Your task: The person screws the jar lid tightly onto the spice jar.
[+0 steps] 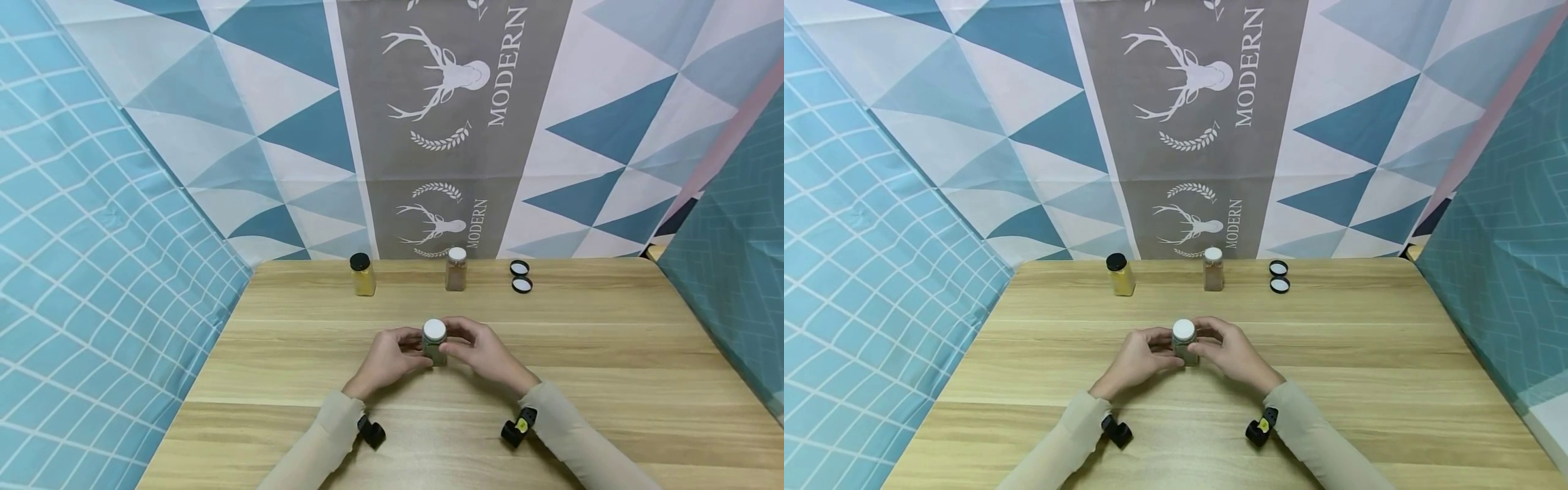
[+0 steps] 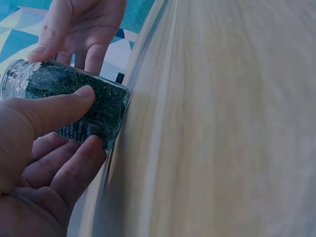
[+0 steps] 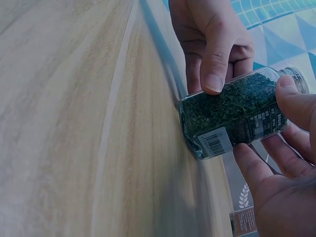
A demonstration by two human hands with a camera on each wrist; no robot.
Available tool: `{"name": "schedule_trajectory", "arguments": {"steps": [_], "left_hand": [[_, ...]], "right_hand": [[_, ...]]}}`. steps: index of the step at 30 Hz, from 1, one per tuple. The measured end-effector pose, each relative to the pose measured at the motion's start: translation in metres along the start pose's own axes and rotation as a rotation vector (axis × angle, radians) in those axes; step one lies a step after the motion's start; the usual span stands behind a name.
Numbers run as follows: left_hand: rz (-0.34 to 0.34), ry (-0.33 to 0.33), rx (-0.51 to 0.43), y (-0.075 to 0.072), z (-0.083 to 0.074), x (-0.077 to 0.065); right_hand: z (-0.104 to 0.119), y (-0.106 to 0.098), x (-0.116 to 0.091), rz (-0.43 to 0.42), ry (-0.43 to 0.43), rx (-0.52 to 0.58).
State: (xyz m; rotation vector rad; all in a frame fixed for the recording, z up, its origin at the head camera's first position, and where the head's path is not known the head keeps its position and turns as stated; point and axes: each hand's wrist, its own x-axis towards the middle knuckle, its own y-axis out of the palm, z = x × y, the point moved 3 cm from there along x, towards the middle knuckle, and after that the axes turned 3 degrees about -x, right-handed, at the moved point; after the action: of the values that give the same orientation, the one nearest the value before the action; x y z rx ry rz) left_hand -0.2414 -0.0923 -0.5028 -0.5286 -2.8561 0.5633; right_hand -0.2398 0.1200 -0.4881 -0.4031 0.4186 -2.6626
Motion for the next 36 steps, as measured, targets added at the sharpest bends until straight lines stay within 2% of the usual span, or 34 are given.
{"name": "schedule_trajectory", "arguments": {"steps": [12, 23, 36], "left_hand": [[0.011, 0.001, 0.009, 0.004, -0.003, 0.0], [0.019, 0.01, 0.004, 0.01, -0.007, 0.002], [0.004, -0.019, 0.022, 0.013, -0.009, 0.001]], "right_hand": [[0.002, -0.004, -0.005, 0.007, -0.019, -0.012], [-0.002, -0.009, -0.012, 0.011, 0.003, -0.005], [-0.002, -0.011, -0.016, 0.021, 0.015, 0.004]]}}
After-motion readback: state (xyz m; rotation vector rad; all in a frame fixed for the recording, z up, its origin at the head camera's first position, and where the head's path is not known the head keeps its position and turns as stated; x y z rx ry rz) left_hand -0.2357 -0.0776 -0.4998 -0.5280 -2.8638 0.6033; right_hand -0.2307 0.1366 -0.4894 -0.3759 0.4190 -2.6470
